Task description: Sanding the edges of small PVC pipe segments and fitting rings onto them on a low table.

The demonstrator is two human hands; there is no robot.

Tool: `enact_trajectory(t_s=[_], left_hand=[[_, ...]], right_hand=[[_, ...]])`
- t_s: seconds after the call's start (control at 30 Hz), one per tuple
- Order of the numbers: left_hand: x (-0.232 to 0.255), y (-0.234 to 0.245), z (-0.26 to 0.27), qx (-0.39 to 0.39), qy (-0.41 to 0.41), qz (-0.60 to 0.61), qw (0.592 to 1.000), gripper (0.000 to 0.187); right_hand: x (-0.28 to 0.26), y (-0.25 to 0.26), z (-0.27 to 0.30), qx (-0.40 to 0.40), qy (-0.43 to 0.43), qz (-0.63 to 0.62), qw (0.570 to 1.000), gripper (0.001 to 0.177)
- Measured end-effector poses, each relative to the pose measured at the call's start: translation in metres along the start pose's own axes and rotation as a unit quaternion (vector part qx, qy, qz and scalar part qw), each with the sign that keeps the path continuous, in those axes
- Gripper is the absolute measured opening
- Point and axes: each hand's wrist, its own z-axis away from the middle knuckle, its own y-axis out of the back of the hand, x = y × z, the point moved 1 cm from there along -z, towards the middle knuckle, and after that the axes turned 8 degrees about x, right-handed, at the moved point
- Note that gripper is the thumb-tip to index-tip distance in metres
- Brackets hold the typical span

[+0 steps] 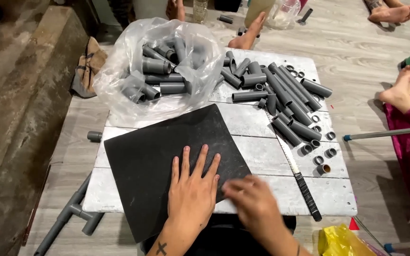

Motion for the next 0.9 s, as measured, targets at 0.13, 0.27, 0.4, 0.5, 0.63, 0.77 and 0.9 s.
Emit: enact_trajectory(t_s=[0.13, 0.27, 0.4, 0.5, 0.63, 0.77, 0.9], left_hand=[[0.003, 0.002, -0.001, 0.006, 0.001, -0.008, 1.000, 0.047], [0.004, 0.001, -0.002, 0.011, 0.003, 0.001, 1.000, 0.047], [0.002, -0.002, 0.000, -0.001, 0.007, 0.012, 1.000, 0.047], [0.002, 0.001, -0.002, -0.009, 0.014, 0.029, 0.999, 0.046], [-0.005, -0.003, -0.001, 0.001, 0.012, 0.026, 1.000, 0.051], [-0.005, -0.009, 0.005, 0.006, -0.003, 0.003, 1.000, 0.061], [-0.002, -0.001, -0.002, 0.023, 0.007, 0.010, 1.000, 0.049]], right_hand=[[0.010, 0.003, -0.008, 0.034, -0.069, 0.082, 0.994, 0.025], [0.017, 0.002, -0.005, 0.003, -0.046, 0.028, 0.999, 0.026], [-0.001, 0.005, 0.001, 0.000, -0.020, 0.012, 1.000, 0.023], [0.005, -0.001, -0.023, 0.001, 0.008, 0.010, 1.000, 0.034], [0.016, 0.008, -0.022, 0.022, -0.046, 0.070, 0.996, 0.024], [0.001, 0.006, -0.013, -0.015, -0.046, 0.015, 0.999, 0.023], [0.022, 0.005, -0.043, 0.025, -0.080, 0.080, 0.993, 0.023]])
